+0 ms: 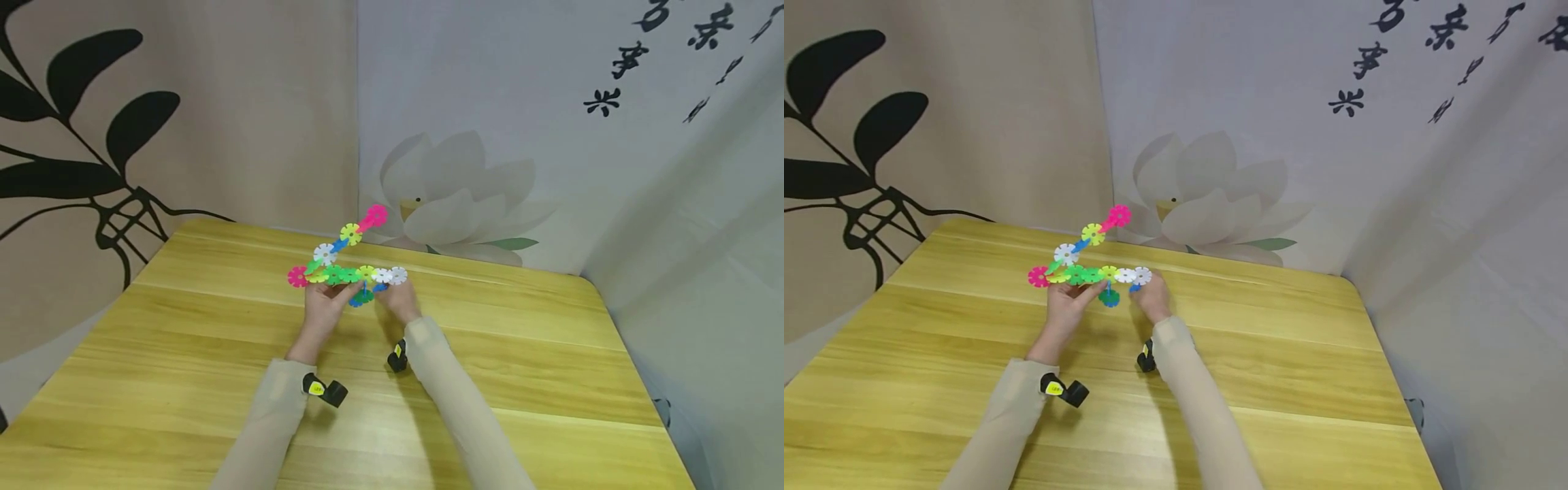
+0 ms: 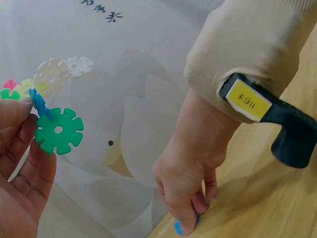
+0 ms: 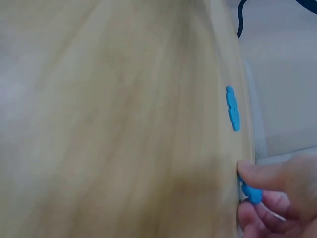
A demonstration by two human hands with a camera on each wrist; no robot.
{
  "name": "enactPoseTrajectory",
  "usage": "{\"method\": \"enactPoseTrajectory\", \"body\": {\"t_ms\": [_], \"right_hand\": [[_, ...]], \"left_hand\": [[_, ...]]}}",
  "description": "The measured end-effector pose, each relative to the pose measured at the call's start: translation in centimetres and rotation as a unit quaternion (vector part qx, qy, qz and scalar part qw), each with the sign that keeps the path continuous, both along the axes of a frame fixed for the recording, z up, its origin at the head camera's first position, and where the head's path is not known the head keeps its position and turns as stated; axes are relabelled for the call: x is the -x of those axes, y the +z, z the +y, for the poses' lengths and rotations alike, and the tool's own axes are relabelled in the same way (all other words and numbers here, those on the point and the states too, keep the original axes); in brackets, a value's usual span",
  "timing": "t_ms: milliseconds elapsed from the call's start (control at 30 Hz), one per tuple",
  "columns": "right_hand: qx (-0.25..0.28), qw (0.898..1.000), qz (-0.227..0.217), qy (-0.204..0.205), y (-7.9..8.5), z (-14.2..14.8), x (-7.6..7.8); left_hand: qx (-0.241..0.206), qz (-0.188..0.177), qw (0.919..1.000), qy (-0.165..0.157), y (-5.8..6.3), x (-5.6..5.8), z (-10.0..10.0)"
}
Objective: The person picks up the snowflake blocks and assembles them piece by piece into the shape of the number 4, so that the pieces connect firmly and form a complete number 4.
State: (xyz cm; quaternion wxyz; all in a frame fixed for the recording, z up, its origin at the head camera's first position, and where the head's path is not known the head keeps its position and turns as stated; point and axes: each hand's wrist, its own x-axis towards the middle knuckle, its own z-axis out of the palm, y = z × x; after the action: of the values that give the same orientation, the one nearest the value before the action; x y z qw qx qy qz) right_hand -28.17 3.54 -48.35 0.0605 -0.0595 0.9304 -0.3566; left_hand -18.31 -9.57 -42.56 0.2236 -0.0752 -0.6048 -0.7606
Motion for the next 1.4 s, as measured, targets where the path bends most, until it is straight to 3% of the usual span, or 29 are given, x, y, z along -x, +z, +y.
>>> {"method": "enactPoseTrajectory", "body": {"t_ms": [67,100,167,267,300,333,433,500,700,833,967,1133,1400], "right_hand": [[0.021,1.0,0.002,0.0,-0.5,0.3,0.3],[0.047,0.998,0.03,0.013,-2.0,0.8,1.2],[0.067,0.996,0.048,0.016,-2.9,1.3,1.7],[0.108,0.991,0.077,0.009,-2.8,2.2,1.2],[0.117,0.989,0.088,0.006,-2.5,2.4,0.8],[0.113,0.991,0.069,-0.012,-0.8,2.4,-0.3],[0.145,0.986,0.084,-0.004,1.3,3.1,-2.2],[0.159,0.985,0.069,-0.003,2.4,3.7,-3.1],[0.228,0.973,0.032,-0.022,6.0,5.9,-5.1],[0.271,0.961,0.032,-0.041,8.5,7.2,-5.9],[0.3,0.952,0.056,-0.039,10.8,7.7,-6.8],[0.315,0.944,0.099,-0.001,13.1,7.2,-7.8],[0.285,0.941,0.176,0.056,14.1,5.0,-8.0]], "left_hand": [[0.0,-0.001,1.0,0.003,0.0,0.0,0.0],[0.0,-0.003,1.0,0.005,-0.1,0.0,0.0],[0.002,-0.006,0.9999,0.009,-0.1,0.0,0.0],[0.002,-0.009,0.9999,0.012,-0.3,0.0,-0.1],[0.003,-0.007,0.9999,0.012,-0.3,0.0,-0.1],[0.002,-0.004,0.9999,0.012,-0.3,0.1,-0.1],[0.0,0.009,0.9998,0.015,-0.4,0.1,-0.1],[-0.001,0.016,0.9997,0.018,-0.5,0.2,-0.1],[-0.004,0.004,0.9999,0.016,-0.6,0.2,0.0],[0.003,-0.005,1.0,0.007,-0.5,0.3,0.0],[0.005,-0.01,0.9999,0.001,-0.7,0.3,0.2],[0.013,-0.011,0.9998,0.006,-0.7,0.3,0.6],[0.062,-0.008,0.9979,0.02,-0.8,0.3,1.5]]}}
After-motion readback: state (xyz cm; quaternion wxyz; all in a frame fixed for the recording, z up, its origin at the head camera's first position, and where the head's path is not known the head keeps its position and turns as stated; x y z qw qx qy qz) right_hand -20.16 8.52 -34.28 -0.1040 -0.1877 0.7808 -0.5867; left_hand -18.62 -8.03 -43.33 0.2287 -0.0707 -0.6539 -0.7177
